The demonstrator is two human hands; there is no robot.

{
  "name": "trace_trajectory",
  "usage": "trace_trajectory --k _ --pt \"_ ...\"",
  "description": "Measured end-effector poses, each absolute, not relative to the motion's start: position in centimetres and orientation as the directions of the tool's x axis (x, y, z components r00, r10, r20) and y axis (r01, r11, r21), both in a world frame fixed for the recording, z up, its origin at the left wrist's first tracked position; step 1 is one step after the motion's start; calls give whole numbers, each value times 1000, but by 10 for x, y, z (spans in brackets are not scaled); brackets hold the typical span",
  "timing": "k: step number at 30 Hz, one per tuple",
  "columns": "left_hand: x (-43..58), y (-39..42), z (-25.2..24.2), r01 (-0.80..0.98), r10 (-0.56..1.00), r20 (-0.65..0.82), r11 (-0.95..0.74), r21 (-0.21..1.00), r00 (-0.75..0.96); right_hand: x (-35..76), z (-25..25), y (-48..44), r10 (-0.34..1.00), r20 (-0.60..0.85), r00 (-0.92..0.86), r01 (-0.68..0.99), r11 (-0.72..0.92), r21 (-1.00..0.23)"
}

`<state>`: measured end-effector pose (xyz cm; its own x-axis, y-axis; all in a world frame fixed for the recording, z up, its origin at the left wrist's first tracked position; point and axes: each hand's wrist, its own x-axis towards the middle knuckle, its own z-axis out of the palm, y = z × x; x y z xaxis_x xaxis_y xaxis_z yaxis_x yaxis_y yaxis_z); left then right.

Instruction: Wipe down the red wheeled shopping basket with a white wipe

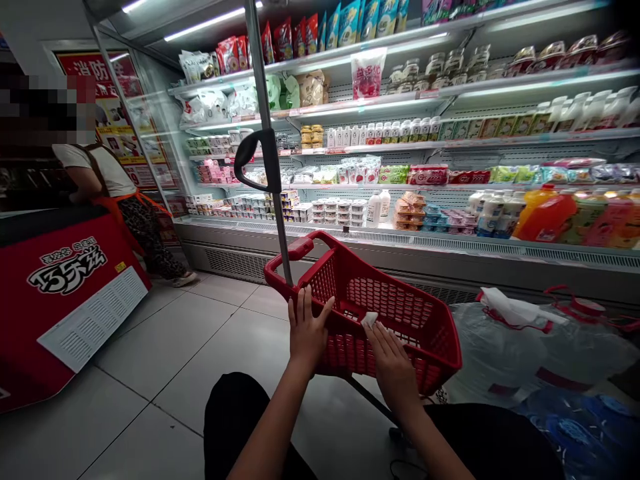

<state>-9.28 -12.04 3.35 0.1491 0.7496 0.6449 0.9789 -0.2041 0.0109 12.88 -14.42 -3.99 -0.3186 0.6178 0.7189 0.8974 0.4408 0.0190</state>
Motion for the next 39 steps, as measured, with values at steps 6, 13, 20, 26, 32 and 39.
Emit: trace_trajectory --k 6,13,20,26,32,39 --pt "-85 -113 34 980 761 631 -201 5 153 81 -19 -119 582 722 -375 845 535 8" --pt "-84 -116 34 979 772 619 -204 24 146 154 -43 -140 616 705 -351 875 484 13" --pt "-74 -113 29 969 780 596 -248 16 190 216 -59 -169 697 692 -189 941 331 -76" --pt "-27 -117 0 910 746 552 -411 -61 374 156 -45 -144 658 718 -225 934 355 -33" --pt "-23 -118 -11 903 744 546 -425 -58 385 149 -40 -135 649 696 -307 909 416 14" --pt "-48 -112 -1 912 783 511 -409 -7 355 226 -54 -162 714 668 -208 937 342 -73"
